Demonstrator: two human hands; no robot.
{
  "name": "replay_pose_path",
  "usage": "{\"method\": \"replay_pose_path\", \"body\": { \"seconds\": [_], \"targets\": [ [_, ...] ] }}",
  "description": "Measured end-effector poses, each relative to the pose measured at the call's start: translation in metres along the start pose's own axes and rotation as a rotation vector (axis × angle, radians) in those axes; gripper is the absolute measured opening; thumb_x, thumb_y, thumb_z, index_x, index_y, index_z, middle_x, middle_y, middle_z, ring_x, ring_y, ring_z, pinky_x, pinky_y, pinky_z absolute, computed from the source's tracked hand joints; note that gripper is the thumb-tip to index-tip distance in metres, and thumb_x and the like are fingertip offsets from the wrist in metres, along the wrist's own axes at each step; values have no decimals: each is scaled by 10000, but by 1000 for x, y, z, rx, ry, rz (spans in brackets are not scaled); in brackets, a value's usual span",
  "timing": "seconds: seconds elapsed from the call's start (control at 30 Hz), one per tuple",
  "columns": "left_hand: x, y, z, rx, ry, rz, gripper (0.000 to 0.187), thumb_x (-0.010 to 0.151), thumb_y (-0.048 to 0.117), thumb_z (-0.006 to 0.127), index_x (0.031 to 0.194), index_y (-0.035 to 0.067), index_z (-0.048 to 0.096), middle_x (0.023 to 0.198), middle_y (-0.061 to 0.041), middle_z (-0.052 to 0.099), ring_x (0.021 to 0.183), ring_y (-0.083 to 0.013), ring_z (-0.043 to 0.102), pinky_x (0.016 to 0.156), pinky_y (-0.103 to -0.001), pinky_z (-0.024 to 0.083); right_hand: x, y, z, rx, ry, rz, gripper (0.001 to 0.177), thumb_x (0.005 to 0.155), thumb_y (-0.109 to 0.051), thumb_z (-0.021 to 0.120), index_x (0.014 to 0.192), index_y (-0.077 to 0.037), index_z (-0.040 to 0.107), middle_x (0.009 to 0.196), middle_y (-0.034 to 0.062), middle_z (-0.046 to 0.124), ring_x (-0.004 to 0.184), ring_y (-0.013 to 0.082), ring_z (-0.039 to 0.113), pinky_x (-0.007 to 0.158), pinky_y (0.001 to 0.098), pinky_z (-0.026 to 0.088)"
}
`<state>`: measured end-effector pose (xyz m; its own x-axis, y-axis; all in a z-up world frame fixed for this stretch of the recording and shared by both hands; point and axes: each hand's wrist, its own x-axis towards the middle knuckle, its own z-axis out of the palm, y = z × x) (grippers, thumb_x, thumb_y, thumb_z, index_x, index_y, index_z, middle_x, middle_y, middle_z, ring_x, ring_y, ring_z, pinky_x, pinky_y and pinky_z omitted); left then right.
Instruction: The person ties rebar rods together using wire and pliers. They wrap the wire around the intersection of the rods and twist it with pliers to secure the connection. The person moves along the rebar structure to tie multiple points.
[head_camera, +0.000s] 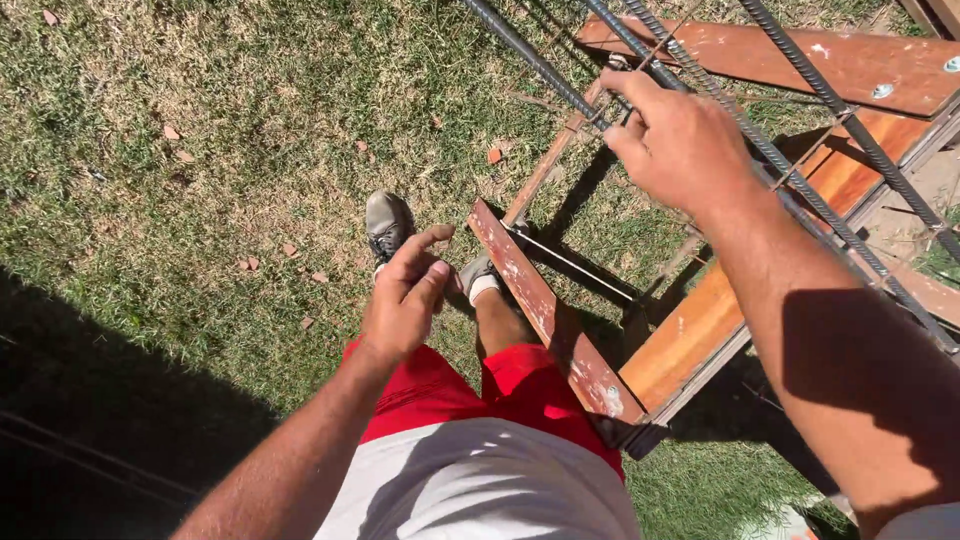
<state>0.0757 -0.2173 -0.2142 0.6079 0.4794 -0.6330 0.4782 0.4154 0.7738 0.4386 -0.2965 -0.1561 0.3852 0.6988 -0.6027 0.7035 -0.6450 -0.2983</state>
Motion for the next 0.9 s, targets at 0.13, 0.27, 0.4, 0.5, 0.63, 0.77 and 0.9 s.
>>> {"method": "replay_pose_path", "body": {
  "seconds": [0.13, 0.27, 0.4, 0.5, 0.63, 0.77, 0.9],
  "targets": [
    [52, -16, 9, -91, -13, 37, 577, 1129, 157, 552, 1698, 153, 450, 880, -62, 766, 524, -129, 515, 502, -275, 489, 24, 44, 66, -197, 262, -166, 424, 1037, -422, 855, 1436, -308, 764, 924, -51, 809, 860, 314, 779, 714, 560, 619],
    [92, -36, 24, -22, 126, 106, 386, 1107, 27, 607, 1460, 104, 740, 1033, -70, 759, 628, -84, 561, 530, -251, 515, 27, 58, 82, -236, 477, -314, 242, 1117, -364, 794, 1337, -262, 795, 1007, -22, 747, 815, 263, 729, 655, 451, 572],
    [120, -48, 41, -42, 118, 228, 425, 1055, -18, 596, 1422, 92, 779, 1210, -77, 811, 855, -105, 729, 665, -252, 640, 28, 62, 84, -199, 517, -399, 239, 1138, -318, 788, 1348, -203, 782, 1114, 20, 768, 899, 263, 735, 717, 434, 615],
    [121, -48, 43, -59, 93, 257, 414, 1082, -15, 611, 1445, 101, 770, 1018, -58, 798, 795, -81, 681, 686, -236, 621, 31, 67, 89, -180, 571, -470, 231, 1141, -297, 783, 1331, -167, 784, 1132, 48, 776, 929, 292, 751, 752, 441, 616],
    [115, -21, 41, 70, 121, 310, 395, 983, 398, 618, 1262, 149, 745, 923, 56, 663, 754, -79, 548, 684, -289, 513, 37, 72, 100, -172, 649, -532, 227, 1092, -228, 831, 1291, -133, 781, 1064, 26, 731, 882, 234, 702, 754, 396, 592],
    [150, -11, 62, 381, 84, 211, 800, 924, 128, 727, 1663, 196, 429, 858, -51, 670, 747, -220, 615, 773, -414, 545, 34, 71, 99, -62, 624, -514, 249, 1145, -312, 758, 1316, -132, 775, 1048, 48, 694, 882, 225, 720, 756, 385, 604],
    [234, -41, 103, 695, -71, 140, 1120, 1050, 308, 826, 1807, 350, 1, 1382, -123, 708, 1136, -223, 757, 945, -466, 700, 32, 65, 100, -34, 634, -362, 610, 1124, -490, 778, 1544, -59, 675, 1068, 52, 635, 864, 237, 637, 723, 452, 565]
  ]
}}
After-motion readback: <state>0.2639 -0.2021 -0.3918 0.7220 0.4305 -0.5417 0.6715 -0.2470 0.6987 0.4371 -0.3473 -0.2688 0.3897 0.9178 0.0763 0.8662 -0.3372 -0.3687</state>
